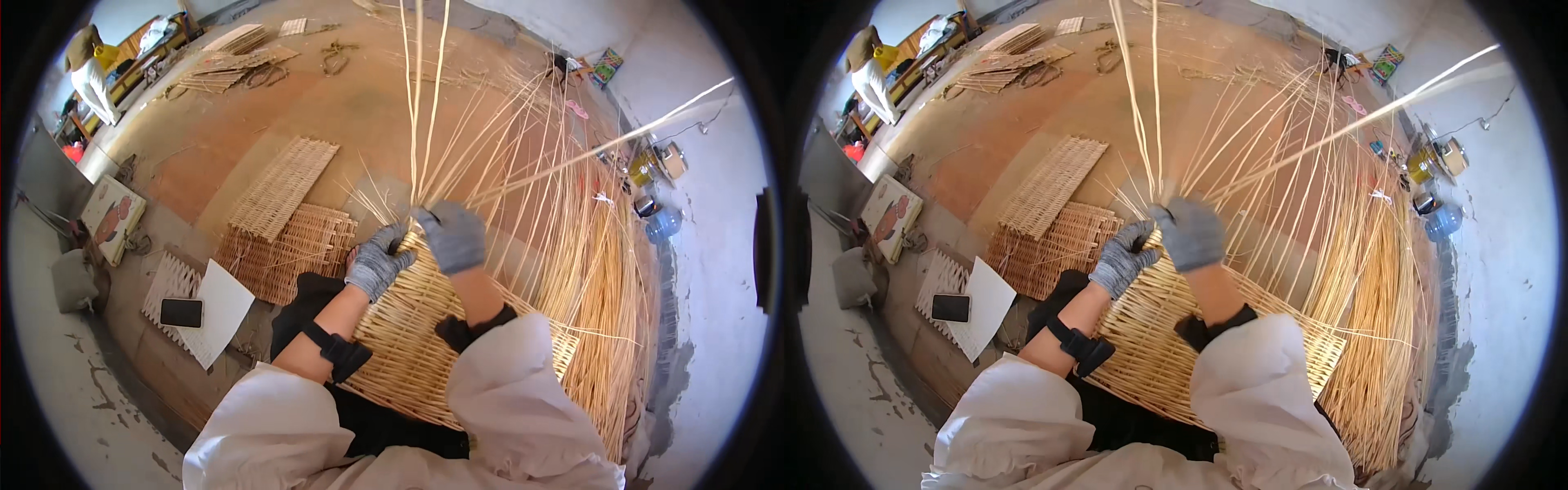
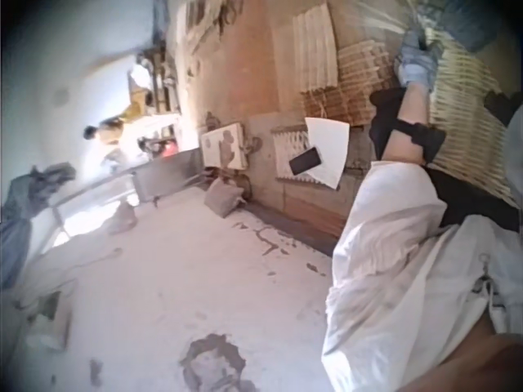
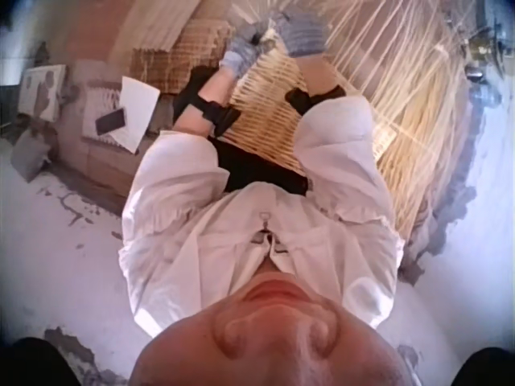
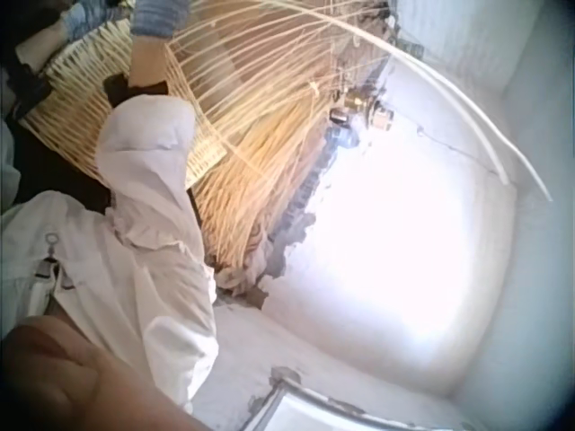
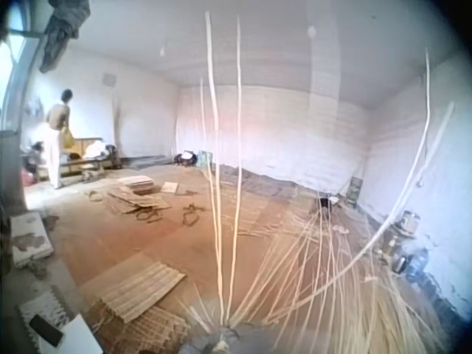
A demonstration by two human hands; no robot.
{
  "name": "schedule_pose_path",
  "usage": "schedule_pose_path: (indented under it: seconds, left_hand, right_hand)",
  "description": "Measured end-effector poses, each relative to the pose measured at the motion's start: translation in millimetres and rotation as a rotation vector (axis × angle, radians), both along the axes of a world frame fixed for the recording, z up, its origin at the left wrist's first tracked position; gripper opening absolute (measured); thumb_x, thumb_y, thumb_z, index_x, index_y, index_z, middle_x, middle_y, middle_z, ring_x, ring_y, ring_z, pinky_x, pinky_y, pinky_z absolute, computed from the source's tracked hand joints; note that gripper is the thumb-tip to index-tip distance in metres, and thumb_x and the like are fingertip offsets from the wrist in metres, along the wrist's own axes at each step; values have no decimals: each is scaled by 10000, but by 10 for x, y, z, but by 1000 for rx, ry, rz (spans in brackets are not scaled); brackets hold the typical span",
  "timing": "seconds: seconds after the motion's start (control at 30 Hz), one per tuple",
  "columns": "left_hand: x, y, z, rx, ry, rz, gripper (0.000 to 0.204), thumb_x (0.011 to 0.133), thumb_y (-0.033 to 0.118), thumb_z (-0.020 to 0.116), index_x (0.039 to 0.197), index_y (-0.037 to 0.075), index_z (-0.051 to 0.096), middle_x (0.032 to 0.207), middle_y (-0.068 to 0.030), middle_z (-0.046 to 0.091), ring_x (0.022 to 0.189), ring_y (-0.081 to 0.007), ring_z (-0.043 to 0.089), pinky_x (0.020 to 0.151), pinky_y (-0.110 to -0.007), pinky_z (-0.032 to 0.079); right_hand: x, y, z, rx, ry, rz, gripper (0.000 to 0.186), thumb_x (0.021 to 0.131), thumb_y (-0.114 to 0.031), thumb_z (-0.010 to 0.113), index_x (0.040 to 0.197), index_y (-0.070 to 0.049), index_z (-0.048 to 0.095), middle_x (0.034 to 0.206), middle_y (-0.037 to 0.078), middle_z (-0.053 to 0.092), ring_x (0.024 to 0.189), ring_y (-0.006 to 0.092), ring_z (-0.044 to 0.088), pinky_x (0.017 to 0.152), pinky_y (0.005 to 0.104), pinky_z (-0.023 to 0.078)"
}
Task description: The person weaves bamboo strips into a large flat basket by hand, using a tape measure to check the dimensions and shears to trim the ends of the bamboo strips.
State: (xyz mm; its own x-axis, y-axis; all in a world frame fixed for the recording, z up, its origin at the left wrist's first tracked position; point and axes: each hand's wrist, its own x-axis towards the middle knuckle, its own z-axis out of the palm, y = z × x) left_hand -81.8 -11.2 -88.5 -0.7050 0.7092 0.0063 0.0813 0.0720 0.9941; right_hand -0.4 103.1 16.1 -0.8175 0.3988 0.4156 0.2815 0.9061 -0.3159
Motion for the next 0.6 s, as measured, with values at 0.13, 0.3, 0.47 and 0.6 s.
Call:
schedule_pose_path:
  seconds: [0.13,0.3,0.47,0.6]
  left_hand:
    - [26,-53,187,-82,59,-25,478,761,147,696,1191,38,519,1147,-123,563,1033,-203,552,891,-278,433]
    - [34,15,426,-149,626,-174,422,734,110,687,1127,14,565,1145,-156,524,1059,-284,510,923,-335,423]
    - [93,191,640,-441,1010,-286,540,695,360,723,1122,57,588,1193,-165,485,1126,-314,428,963,-389,374]
    - [219,362,688,-669,1038,-275,654,651,516,691,1134,87,588,1189,-178,454,1112,-344,403,968,-414,339]
  right_hand:
    - [300,76,-396,-1756,530,-548,152,801,-145,654,839,-2,615,752,143,635,699,261,633,557,330,539]
    - [706,508,-1188,-1910,888,-515,167,794,-89,658,872,45,595,822,167,637,718,262,638,602,344,584]
    - [763,831,-1183,-1557,372,-397,205,846,-129,569,1016,-16,589,893,147,634,791,311,614,674,390,526]
    - [-140,1051,-728,-112,-266,-170,210,829,-156,488,993,-83,598,908,174,626,848,303,606,743,376,486]
